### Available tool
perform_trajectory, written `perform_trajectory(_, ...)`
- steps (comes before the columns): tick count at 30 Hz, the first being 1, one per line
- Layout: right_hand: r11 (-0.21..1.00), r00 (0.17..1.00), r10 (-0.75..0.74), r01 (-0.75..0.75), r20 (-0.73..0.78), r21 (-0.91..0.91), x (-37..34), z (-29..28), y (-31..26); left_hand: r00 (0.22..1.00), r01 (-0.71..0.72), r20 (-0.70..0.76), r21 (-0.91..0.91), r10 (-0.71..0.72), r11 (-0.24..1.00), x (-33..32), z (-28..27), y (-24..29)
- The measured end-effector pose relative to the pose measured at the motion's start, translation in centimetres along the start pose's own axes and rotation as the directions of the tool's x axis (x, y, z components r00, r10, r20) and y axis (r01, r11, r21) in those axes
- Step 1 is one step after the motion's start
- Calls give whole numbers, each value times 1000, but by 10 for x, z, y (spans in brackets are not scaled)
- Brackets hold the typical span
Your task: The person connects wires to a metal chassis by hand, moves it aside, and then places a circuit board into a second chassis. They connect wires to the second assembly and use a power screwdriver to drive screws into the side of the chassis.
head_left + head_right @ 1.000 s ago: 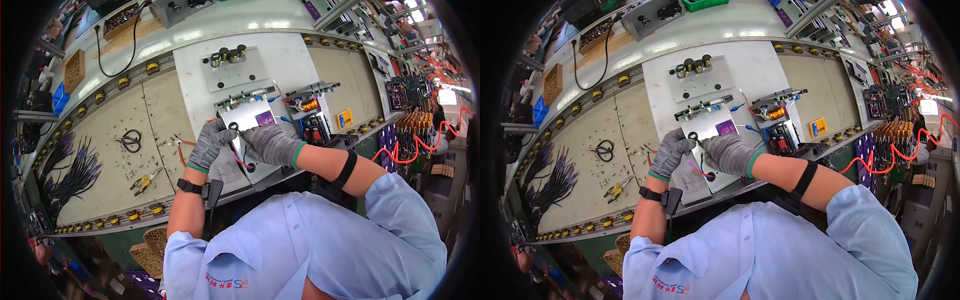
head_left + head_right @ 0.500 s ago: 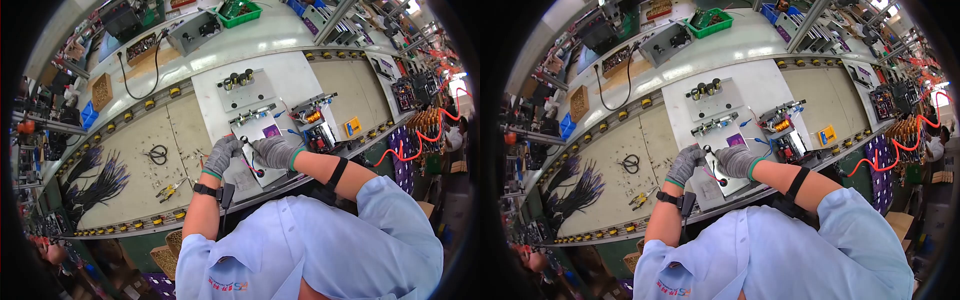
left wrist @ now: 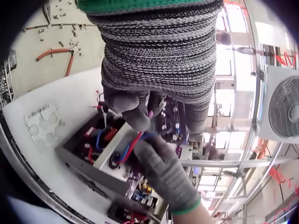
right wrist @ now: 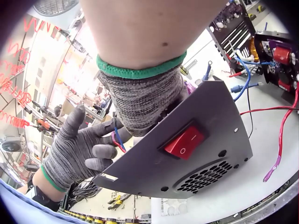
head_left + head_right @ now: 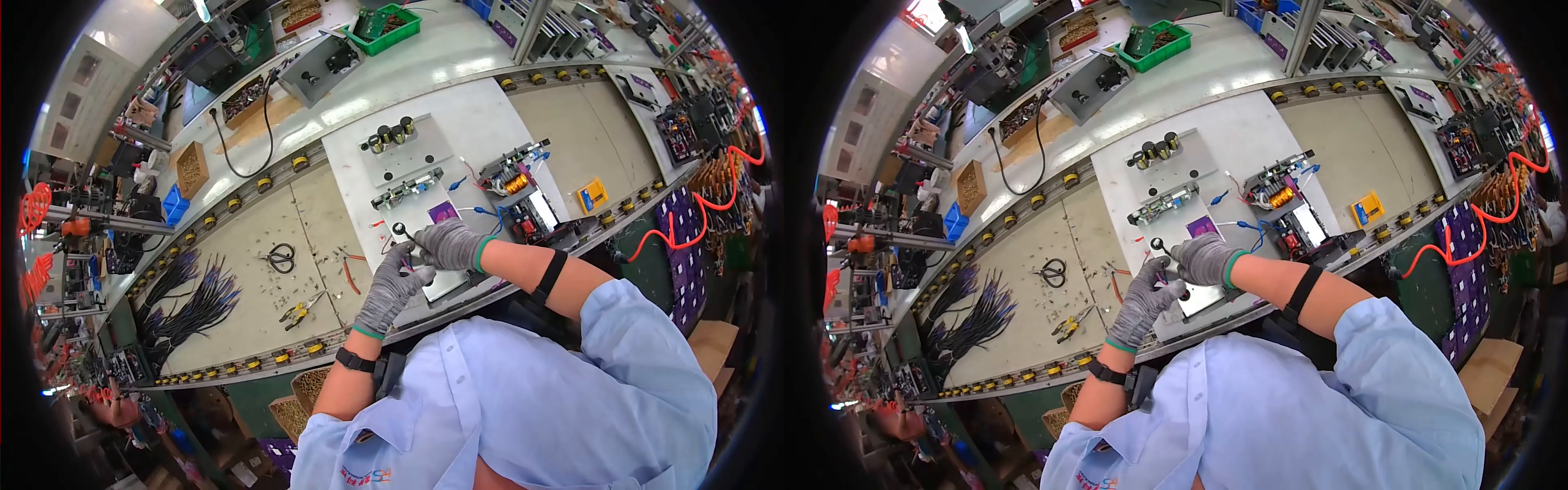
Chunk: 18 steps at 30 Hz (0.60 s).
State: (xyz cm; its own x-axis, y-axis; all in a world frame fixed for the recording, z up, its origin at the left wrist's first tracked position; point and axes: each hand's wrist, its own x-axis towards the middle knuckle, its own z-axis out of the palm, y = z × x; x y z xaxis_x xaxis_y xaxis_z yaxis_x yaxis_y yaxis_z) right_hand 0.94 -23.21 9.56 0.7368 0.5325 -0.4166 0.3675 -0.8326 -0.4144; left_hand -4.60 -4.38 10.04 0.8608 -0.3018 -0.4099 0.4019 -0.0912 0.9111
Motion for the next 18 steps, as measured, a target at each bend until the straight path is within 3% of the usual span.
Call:
perform_trajectory(2,1000,1000,-2,2,6,-1,-2,-4,-2,991,-98,106,214,77,972,-3,-4,6)
perform_trajectory(3,1000,1000,7,-7,19,2,-3,-7,-3,982,14,180,239,-58,971,-8,-9,11)
perform_trajectory(4,1000,1000,-4,4,15,0,-3,-6,-3,984,12,170,243,-55,970,-12,-10,8)
perform_trajectory(6,1000,1000,4,-3,19,-8,0,-2,0,1000,-2,20,88,0,996,-9,-14,-9)
perform_trajectory(7,1000,1000,-19,19,11,8,-1,-4,1,1000,-4,20,93,2,996,1,-17,-20)
perform_trajectory(10,999,999,-43,43,10,28,-1,-5,4,954,10,-297,195,49,981,44,-17,-39)
perform_trajectory(11,999,999,-35,35,10,32,-1,-4,4,944,72,-328,280,25,957,52,-14,-35)
perform_trajectory(14,999,1000,-5,5,11,38,-4,-6,4,947,61,-319,263,27,963,72,-15,-45)
perform_trajectory(15,999,1000,8,-8,-2,44,-5,-5,4,941,152,-305,-11,-148,988,82,-19,-61)
perform_trajectory(16,999,1000,17,-16,-14,51,-6,-3,3,936,251,-172,-285,-307,925,60,-10,-15)
perform_trajectory(18,998,1000,14,-13,-16,62,-4,-2,5,931,289,-72,-450,-357,845,58,-16,-19)
